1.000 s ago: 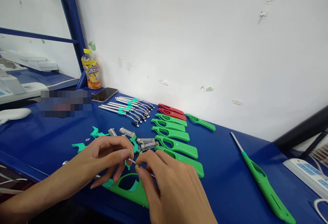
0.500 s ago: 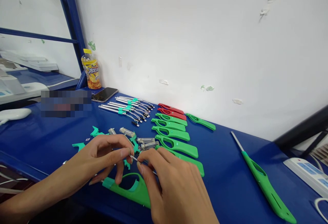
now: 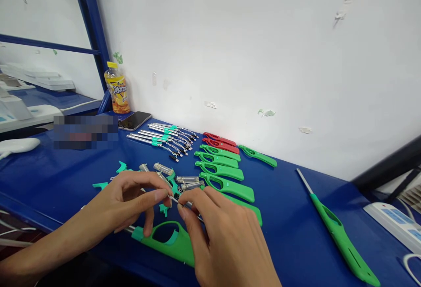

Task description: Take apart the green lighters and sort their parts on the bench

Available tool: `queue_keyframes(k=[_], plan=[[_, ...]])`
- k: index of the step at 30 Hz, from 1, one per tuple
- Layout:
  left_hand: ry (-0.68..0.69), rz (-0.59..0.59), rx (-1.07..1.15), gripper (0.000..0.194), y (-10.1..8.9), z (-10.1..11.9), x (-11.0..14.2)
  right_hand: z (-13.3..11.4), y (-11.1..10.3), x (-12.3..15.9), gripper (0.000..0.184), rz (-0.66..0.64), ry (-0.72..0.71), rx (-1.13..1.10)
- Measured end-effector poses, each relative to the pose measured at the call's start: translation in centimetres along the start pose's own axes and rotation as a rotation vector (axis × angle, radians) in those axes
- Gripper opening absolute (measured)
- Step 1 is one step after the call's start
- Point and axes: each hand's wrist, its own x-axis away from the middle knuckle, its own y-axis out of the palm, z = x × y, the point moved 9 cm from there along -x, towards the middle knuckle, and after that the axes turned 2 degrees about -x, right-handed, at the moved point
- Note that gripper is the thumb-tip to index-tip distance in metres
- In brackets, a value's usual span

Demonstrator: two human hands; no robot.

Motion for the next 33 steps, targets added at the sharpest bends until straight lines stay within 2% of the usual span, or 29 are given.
queue_keyframes(k=[15, 24, 29, 33], plan=[[0.014, 0.013, -0.005, 0.024, 0.4, -0.5, 0.1, -0.2, -0.2, 0.1, 0.015, 0.026, -0.022, -0.004], [0.019, 0.022, -0.02, 0.023, 0.2, 0.1, 0.3, 0.3, -0.2, 0.2, 0.015, 0.033, -0.012, -0.008], [0.027, 0.059, -0.074, 0.021, -0.1, 0.4, 0.3, 0.5, -0.1, 0.3, 0.017, 0.017, -0.012, 0.0], [0.067, 0.084, -0.259, 0.024, 0.0, 1.3, 0.4, 0.8, 0.4, 0.4, 0.021, -0.035, -0.039, 0.008]])
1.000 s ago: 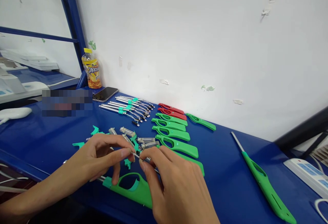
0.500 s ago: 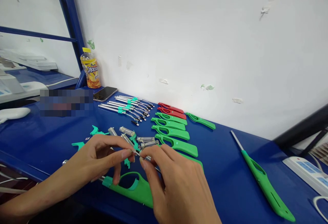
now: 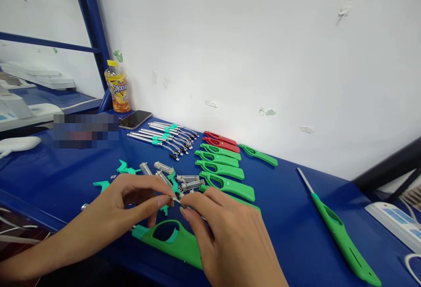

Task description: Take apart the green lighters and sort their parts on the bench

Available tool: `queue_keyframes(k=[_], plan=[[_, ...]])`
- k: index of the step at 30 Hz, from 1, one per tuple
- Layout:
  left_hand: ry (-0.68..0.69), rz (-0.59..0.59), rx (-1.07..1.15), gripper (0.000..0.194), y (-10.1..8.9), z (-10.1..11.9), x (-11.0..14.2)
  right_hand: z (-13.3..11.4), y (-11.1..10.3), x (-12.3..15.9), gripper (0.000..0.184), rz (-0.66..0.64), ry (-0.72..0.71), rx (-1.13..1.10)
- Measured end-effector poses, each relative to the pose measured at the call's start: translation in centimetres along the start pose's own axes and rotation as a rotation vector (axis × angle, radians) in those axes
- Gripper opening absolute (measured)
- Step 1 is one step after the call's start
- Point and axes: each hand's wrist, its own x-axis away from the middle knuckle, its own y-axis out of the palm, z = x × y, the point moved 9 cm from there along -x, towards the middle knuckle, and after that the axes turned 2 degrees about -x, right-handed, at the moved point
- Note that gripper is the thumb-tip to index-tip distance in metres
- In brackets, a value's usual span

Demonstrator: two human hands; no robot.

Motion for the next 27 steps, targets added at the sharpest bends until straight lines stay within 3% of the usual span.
queue_keyframes(k=[5, 11, 20, 23, 27], plan=[[0.183, 0.027, -0.249, 0.023, -0.2, 1.7, 0.5, 0.2, -0.1, 0.1, 0.022, 0.01, -0.028, -0.005], [0.288, -0.016, -0.318, 0.022, 0.0, 1.8, 0.7, 0.4, -0.2, 0.2, 0.021, -0.017, -0.016, -0.043], [0.298, -0.061, -0.345, 0.02, 0.4, 1.9, 0.8, -0.4, 0.1, -0.3, 0.017, -0.038, -0.055, -0.027], [0.306, -0.007, -0.345, 0.023, 0.0, 2.2, 0.9, 0.7, 0.3, -0.1, 0.014, -0.059, 0.027, 0.001], [0.266, 0.055, -0.316, 0.028, -0.9, 2.2, 0.6, 3.0, -1.1, 1.0, 0.025, -0.058, 0.111, 0.004]])
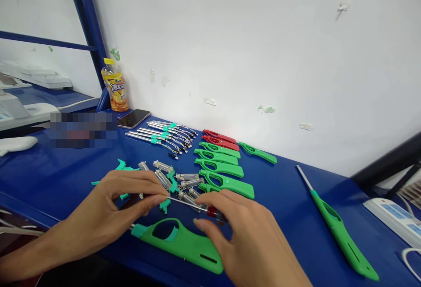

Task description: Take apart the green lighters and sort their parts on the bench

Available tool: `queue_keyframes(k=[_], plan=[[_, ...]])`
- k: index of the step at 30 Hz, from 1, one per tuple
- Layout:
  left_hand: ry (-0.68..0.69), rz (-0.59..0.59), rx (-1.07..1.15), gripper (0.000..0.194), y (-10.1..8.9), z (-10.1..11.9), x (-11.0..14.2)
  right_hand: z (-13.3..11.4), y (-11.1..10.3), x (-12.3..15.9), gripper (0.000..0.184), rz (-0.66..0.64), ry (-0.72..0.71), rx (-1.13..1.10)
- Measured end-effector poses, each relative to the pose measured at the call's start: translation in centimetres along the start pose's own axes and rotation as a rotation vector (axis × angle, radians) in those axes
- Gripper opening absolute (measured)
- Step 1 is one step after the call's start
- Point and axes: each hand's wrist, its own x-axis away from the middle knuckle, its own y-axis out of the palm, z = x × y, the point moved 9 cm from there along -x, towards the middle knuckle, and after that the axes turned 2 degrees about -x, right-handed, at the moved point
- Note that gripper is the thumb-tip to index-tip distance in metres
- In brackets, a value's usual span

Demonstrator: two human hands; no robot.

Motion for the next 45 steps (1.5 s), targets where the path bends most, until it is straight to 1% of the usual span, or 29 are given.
queue_keyframes(k=[2, 4, 7, 9, 12, 14, 17, 23, 28, 31, 32, 36, 39, 42, 45], plan=[[-0.029, 0.008, 0.005, 0.03, -0.1, -0.3, -0.1, 1.1, -1.4, 0.6, 0.02, 0.028, 0.044, -0.051], [-0.052, 0.009, 0.03, 0.027, 0.1, -0.5, -0.1, 1.6, -3.1, 0.9, 0.019, 0.095, 0.071, -0.107], [-0.083, 0.007, 0.116, 0.02, 0.9, -0.8, 0.1, 0.9, -5.1, 1.1, 0.019, 0.239, 0.055, -0.17], [-0.095, 0.01, 0.167, 0.018, 1.3, -0.9, 0.2, 0.1, -5.6, 1.0, 0.019, 0.319, 0.036, -0.203], [-0.108, 0.015, 0.202, 0.017, 1.6, -1.0, 0.3, -0.7, -5.8, 0.9, 0.013, 0.391, 0.014, -0.211], [-0.124, 0.015, 0.212, 0.016, 1.7, -1.0, 0.2, -1.1, -5.6, 0.9, 0.012, 0.395, 0.001, -0.193], [-0.155, 0.015, 0.229, 0.013, 1.7, -1.0, 0.1, -1.4, -5.3, 0.8, 0.016, 0.381, -0.01, -0.16], [-0.224, -0.004, 0.268, 0.01, 2.4, -1.1, 0.5, -1.8, -5.5, 1.3, 0.025, 0.443, -0.012, -0.126], [-0.239, 0.021, 0.307, 0.005, 2.6, -0.9, 0.7, -2.3, -5.8, 1.4, 0.017, 0.402, -0.063, -0.077], [-0.233, 0.041, 0.294, 0.005, 2.6, -0.7, 0.6, -2.5, -5.8, 1.3, 0.013, 0.413, -0.071, -0.085], [-0.229, 0.038, 0.289, 0.005, 2.8, -0.6, 0.6, -2.5, -5.8, 1.3, 0.014, 0.415, -0.063, -0.087], [-0.22, 0.037, 0.245, 0.006, 3.3, -0.5, 0.8, -2.6, -5.6, 1.3, 0.029, 0.454, -0.004, -0.064], [-0.219, 0.047, 0.22, 0.004, 3.6, -0.5, 0.7, -2.9, -5.6, 1.4, 0.025, 0.452, -0.005, -0.069], [-0.162, 0.065, 0.228, 0.006, 4.4, -0.1, 0.4, -3.4, -6.1, 2.0, 0.022, 0.467, -0.023, -0.049], [-0.011, 0.096, 0.225, 0.013, 5.7, 1.4, 0.3, -3.4, -7.2, 3.1, 0.027, 0.514, -0.008, 0.036]])
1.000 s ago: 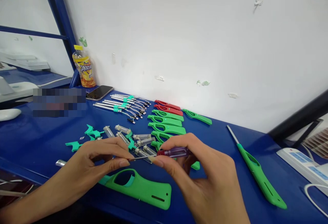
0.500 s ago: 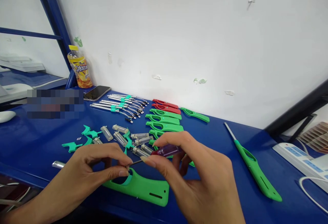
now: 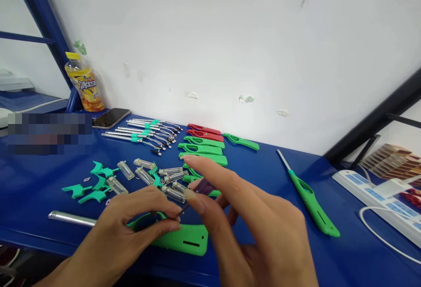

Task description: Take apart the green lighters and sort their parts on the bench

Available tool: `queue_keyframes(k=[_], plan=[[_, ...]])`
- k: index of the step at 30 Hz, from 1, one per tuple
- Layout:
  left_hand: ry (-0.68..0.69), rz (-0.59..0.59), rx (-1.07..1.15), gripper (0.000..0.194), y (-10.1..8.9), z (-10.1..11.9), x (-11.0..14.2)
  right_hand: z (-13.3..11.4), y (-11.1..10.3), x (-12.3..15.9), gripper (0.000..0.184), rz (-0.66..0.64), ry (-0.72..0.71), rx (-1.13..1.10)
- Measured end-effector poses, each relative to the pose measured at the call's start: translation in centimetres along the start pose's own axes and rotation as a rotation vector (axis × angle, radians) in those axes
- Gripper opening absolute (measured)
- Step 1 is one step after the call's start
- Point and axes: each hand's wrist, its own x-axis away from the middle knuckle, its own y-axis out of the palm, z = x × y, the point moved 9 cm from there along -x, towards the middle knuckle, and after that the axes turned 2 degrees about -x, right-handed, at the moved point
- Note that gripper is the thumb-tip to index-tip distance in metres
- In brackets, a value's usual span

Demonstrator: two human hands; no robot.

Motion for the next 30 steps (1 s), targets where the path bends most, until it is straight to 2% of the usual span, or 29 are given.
queue_keyframes(k=[4, 9, 14, 19, 22, 30], plan=[[0.214, 0.017, -0.107, 0.027, 2.8, 1.7, 0.5, 0.8, -1.0, 0.9, 0.028, -0.055, 0.023, 0.048], [0.268, -0.062, -0.239, 0.034, 5.6, 1.8, 1.0, 1.8, -1.0, 1.7, 0.025, -0.113, 0.033, -0.041], [0.276, -0.1, -0.251, 0.031, 6.5, 1.1, 1.3, 2.1, 0.0, 1.8, 0.024, -0.203, 0.05, -0.08], [0.294, -0.126, -0.265, 0.014, 7.0, 0.8, 1.5, 2.0, 0.4, 1.8, 0.027, -0.264, 0.06, -0.094], [0.324, -0.114, -0.276, 0.011, 7.1, 0.8, 1.7, 2.0, 0.6, 1.7, 0.03, -0.298, 0.069, -0.082], [0.354, -0.104, -0.282, 0.005, 7.4, 1.1, 1.6, 2.0, 0.1, 1.7, 0.031, -0.239, 0.081, -0.09]])
